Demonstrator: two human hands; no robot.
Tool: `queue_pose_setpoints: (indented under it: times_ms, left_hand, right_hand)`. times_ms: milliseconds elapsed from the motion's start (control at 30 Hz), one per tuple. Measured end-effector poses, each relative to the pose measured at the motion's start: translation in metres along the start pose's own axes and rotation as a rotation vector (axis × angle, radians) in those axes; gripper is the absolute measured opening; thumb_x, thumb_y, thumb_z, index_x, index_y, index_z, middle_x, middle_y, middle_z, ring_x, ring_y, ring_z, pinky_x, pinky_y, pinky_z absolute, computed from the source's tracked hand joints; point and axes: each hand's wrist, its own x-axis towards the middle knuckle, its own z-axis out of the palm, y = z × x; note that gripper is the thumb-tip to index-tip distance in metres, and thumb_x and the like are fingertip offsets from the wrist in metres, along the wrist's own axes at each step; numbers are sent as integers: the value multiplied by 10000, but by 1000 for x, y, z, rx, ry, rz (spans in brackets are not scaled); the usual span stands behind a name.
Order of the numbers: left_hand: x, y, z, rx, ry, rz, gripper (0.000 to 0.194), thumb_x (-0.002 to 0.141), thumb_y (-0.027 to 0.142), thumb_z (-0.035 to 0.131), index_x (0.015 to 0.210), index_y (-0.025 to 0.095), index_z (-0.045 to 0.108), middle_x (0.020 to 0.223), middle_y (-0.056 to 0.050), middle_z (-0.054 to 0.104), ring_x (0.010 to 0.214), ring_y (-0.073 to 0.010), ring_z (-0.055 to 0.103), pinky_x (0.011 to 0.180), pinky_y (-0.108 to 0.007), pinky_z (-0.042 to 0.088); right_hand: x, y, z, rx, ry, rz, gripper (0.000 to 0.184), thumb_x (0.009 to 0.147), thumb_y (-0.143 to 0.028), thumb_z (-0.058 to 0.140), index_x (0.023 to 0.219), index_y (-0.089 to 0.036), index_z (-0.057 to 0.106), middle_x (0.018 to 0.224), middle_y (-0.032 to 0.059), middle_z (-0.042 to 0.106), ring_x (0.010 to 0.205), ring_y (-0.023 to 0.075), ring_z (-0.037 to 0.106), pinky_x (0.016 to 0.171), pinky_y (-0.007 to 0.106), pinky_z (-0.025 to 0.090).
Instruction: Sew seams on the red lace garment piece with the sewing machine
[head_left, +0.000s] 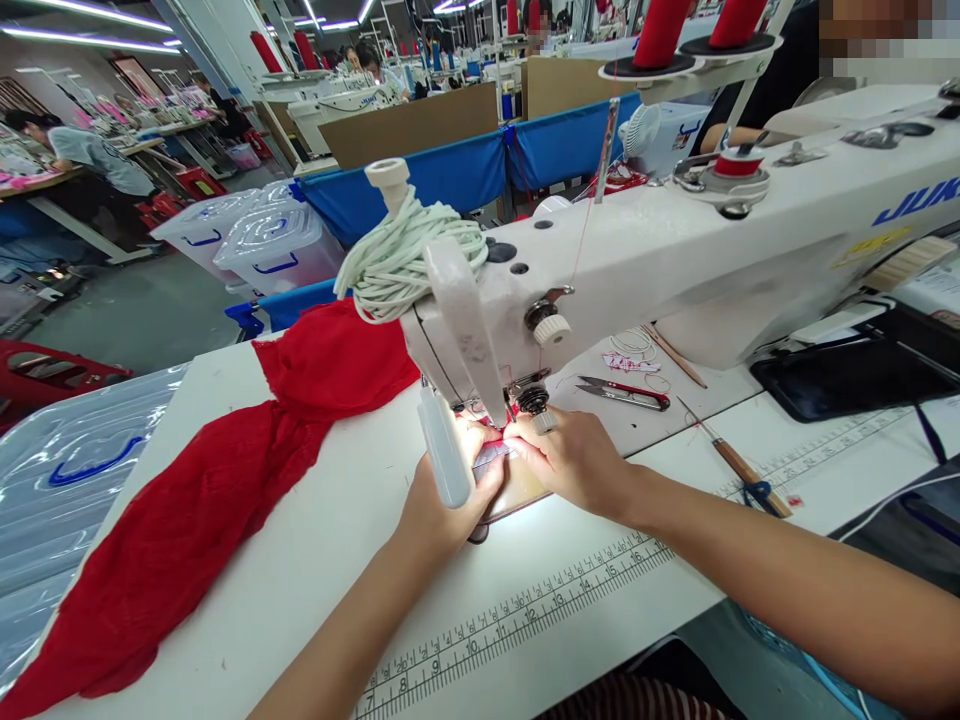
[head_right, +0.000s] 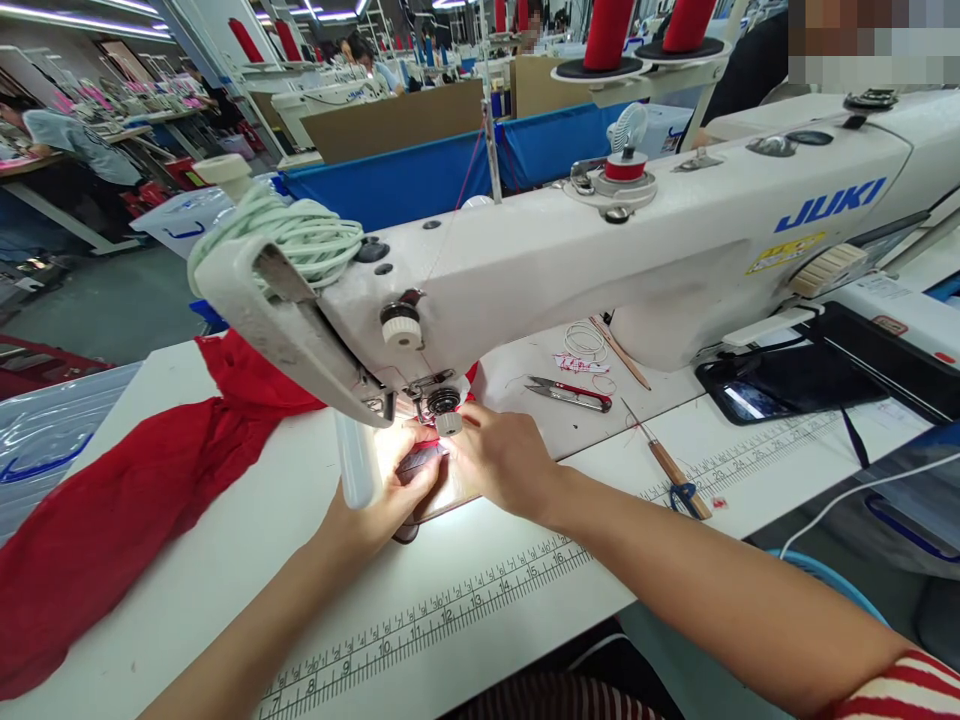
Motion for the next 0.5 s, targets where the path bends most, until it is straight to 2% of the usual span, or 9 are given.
queue_pose_setpoints:
  times_ms: [67,167,300,433,500]
  left_hand:
    - [0,-1,1,-12,24,-18,112,865,251,513,884,218,618,946,-44,632,930,-208,584,833,-364,499]
    - [1,-1,1,-61,35,-38,191,895,259,474,825,222,648,890,-35,650,908,-195,599,847,-353,492]
    - [3,-2,-1,-138,41,-77,209,888,326,500,856,213,673,894,-41,674,888,-203,621,792,-327,511]
    - [4,-1,-4,-172,34,-124,239,886,335,494,841,182,672,842,-44,674,833,-211,615,733,-331,509]
    - [5,0,-4,-187,31,-135,233,885,321,497,835,180,675,841,-39,675,827,-207,614,730,-328,505]
  right_hand:
    - [-1,0,0,-21,-3,-27,273,904,-210,415,760,-183,645,721,20,614,532,98,433,498,264,170]
    - [0,-1,0,-115,-6,-16,222,877,-252,470,767,-176,647,696,39,610,525,104,433,489,275,143]
    - [2,-1,0,-225,12,69,235,844,-120,432,804,-176,656,700,55,622,497,102,415,474,287,143]
    - [2,5,5,-188,101,75,282,826,-66,402,831,-193,653,861,50,651,511,95,420,470,277,184]
    - [3,9,8,-143,136,50,264,817,-58,405,790,-180,638,846,48,639,529,100,430,478,267,217]
